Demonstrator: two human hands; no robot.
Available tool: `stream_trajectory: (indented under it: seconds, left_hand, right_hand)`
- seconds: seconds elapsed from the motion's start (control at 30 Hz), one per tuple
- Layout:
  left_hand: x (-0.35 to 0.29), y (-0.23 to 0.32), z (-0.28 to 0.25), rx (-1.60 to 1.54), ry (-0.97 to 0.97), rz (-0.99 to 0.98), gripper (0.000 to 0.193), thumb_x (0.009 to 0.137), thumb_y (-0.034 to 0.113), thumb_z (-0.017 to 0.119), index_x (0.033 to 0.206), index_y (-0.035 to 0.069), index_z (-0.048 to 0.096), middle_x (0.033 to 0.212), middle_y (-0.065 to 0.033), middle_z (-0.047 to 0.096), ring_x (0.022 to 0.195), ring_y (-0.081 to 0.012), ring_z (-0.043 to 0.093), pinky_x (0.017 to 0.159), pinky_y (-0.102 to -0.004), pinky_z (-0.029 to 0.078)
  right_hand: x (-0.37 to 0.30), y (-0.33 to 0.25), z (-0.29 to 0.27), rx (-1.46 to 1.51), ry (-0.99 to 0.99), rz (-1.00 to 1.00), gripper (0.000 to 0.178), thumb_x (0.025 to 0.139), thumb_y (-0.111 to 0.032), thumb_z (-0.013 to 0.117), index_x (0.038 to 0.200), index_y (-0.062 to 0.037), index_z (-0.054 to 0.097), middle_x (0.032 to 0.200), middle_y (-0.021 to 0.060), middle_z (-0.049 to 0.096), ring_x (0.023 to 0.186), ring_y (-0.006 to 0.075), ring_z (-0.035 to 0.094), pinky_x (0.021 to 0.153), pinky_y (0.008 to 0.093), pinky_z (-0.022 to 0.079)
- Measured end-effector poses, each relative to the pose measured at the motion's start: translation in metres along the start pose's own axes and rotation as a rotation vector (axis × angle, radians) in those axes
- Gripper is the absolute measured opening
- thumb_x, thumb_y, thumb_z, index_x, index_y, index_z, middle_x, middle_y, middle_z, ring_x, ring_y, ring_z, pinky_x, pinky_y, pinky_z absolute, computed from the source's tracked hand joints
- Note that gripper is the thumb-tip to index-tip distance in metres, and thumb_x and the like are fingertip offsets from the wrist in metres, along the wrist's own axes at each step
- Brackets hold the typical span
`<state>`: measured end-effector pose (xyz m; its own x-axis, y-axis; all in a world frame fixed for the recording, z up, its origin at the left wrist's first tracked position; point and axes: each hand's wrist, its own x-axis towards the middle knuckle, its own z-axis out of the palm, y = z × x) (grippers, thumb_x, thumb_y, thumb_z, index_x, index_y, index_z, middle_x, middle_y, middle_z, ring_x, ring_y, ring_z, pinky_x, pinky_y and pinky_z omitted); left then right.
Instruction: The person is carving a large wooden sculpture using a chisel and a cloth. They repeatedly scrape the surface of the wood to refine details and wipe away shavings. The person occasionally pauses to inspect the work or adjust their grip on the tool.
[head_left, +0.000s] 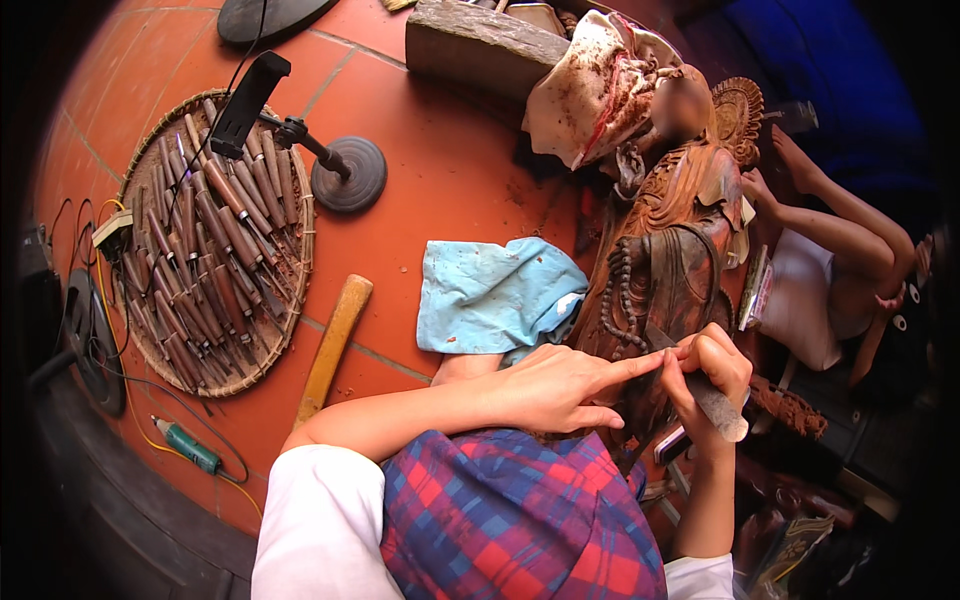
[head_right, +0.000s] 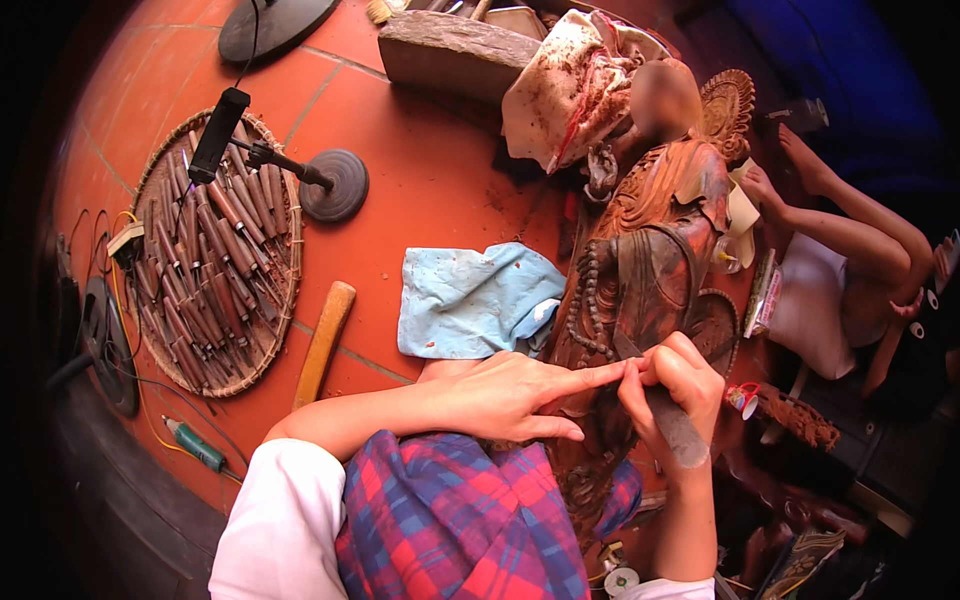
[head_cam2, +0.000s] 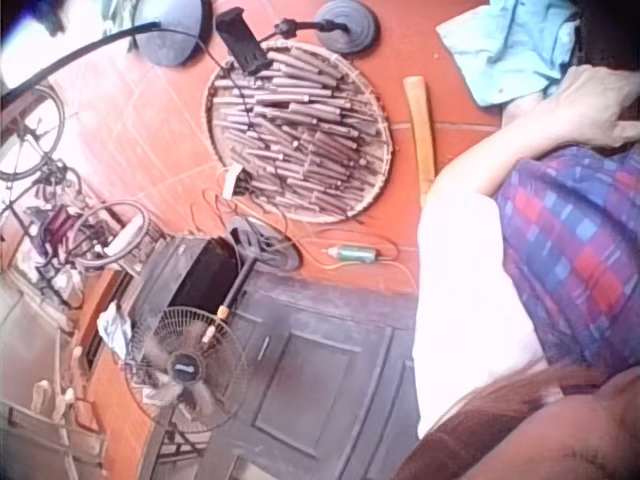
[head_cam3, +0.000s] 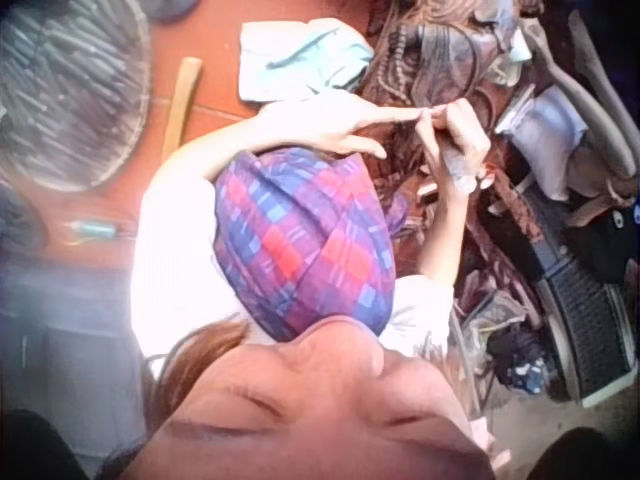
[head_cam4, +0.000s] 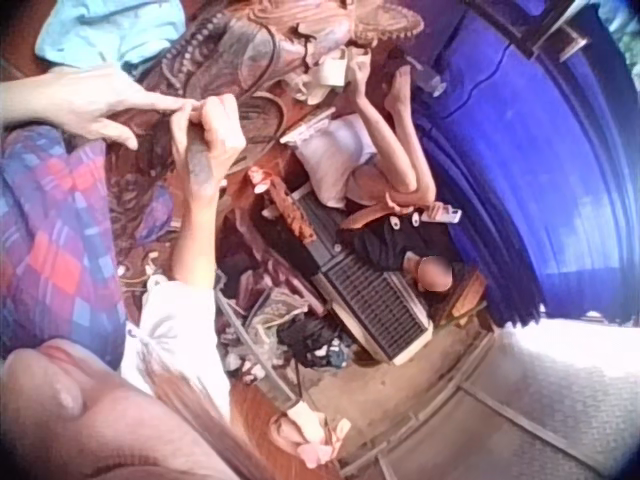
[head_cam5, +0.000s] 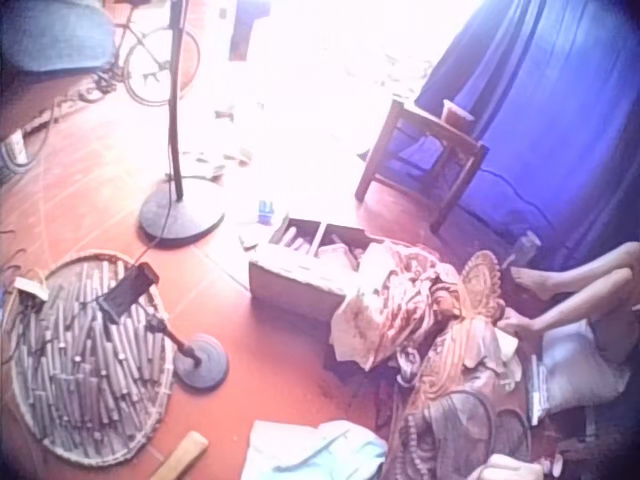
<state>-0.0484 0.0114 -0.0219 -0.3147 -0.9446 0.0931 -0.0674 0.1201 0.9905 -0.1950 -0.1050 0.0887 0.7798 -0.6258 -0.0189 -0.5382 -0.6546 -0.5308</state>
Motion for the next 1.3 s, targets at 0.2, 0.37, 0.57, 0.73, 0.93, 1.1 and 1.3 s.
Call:
stream_trajectory:
  seconds: [0.2, 0.37, 0.57, 0.73, 0.93, 1.1, 1.3]
  left_hand:
    - [0.004, -0.005, -0.003, 0.011, 0.033, -0.001, 0.081, 0.089, 0.038, 0.066, 0.155, 0.024, 0.021, 0.105, -0.0141, 0.067, 0.086, -0.0358, 0.066, 0.067, -0.0438, 0.052]
    - [0.01, -0.005, -0.01, 0.083, 0.134, 0.076, 0.082, 0.087, 0.038, 0.066, 0.154, 0.021, 0.023, 0.095, -0.0151, 0.067, 0.08, -0.0367, 0.065, 0.063, -0.0451, 0.051]
    - [0.002, -0.004, -0.001, 0.01, 0.073, 0.046, 0.082, 0.087, 0.04, 0.067, 0.154, 0.022, 0.023, 0.094, -0.014, 0.068, 0.082, -0.0351, 0.066, 0.063, -0.0436, 0.051]
    - [0.003, -0.001, 0.0, -0.014, 0.039, 0.017, 0.082, 0.087, 0.039, 0.066, 0.154, 0.018, 0.024, 0.088, -0.0153, 0.066, 0.077, -0.0364, 0.065, 0.063, -0.0453, 0.049]
    - [0.01, 0.0, -0.008, 0.03, 0.106, 0.038, 0.082, 0.087, 0.038, 0.068, 0.154, 0.019, 0.024, 0.08, -0.0119, 0.066, 0.073, -0.0335, 0.065, 0.061, -0.0433, 0.049]
    - [0.003, 0.012, -0.016, -0.002, 0.016, -0.025, 0.083, 0.087, 0.038, 0.068, 0.154, 0.018, 0.024, 0.08, -0.0116, 0.066, 0.071, -0.0317, 0.066, 0.061, -0.0427, 0.049]
    - [0.001, -0.004, -0.002, -0.071, -0.004, 0.007, 0.081, 0.088, 0.043, 0.066, 0.154, 0.02, 0.025, 0.08, -0.0107, 0.065, 0.072, -0.0305, 0.065, 0.062, -0.0423, 0.049]
  right_hand:
    - [0.001, 0.001, 0.011, -0.005, 0.128, -0.022, 0.025, 0.073, 0.007, 0.07, 0.067, 0.0008, 0.047, 0.071, 0.0104, 0.055, 0.06, 0.0194, 0.057, 0.056, 0.0282, 0.046]
    - [0.009, 0.0, 0.012, 0.038, 0.215, 0.013, 0.026, 0.073, 0.008, 0.07, 0.066, 0.001, 0.045, 0.07, 0.0099, 0.055, 0.06, 0.0181, 0.056, 0.056, 0.028, 0.046]
    - [0.007, -0.003, 0.003, 0.03, 0.067, 0.051, 0.026, 0.071, 0.008, 0.069, 0.064, 0.0011, 0.045, 0.065, 0.0095, 0.051, 0.058, 0.0178, 0.055, 0.055, 0.0273, 0.044]
    - [0.0, 0.007, 0.006, 0.093, 0.107, 0.021, 0.024, 0.072, 0.009, 0.069, 0.067, 0.0012, 0.046, 0.066, 0.0086, 0.051, 0.059, 0.0167, 0.055, 0.057, 0.028, 0.044]
    - [0.004, 0.004, 0.015, 0.095, 0.233, 0.047, 0.026, 0.071, 0.009, 0.069, 0.064, 0.0006, 0.046, 0.065, 0.0078, 0.052, 0.058, 0.0161, 0.054, 0.057, 0.0272, 0.044]
    - [0.01, -0.002, 0.006, 0.091, 0.132, 0.056, 0.025, 0.072, 0.009, 0.069, 0.065, 0.0007, 0.046, 0.065, 0.0083, 0.052, 0.059, 0.0169, 0.056, 0.057, 0.0272, 0.044]
    - [0.001, -0.002, 0.005, 0.056, 0.098, 0.07, 0.025, 0.072, 0.008, 0.068, 0.064, 0.001, 0.046, 0.064, 0.0086, 0.051, 0.058, 0.0169, 0.054, 0.056, 0.027, 0.042]
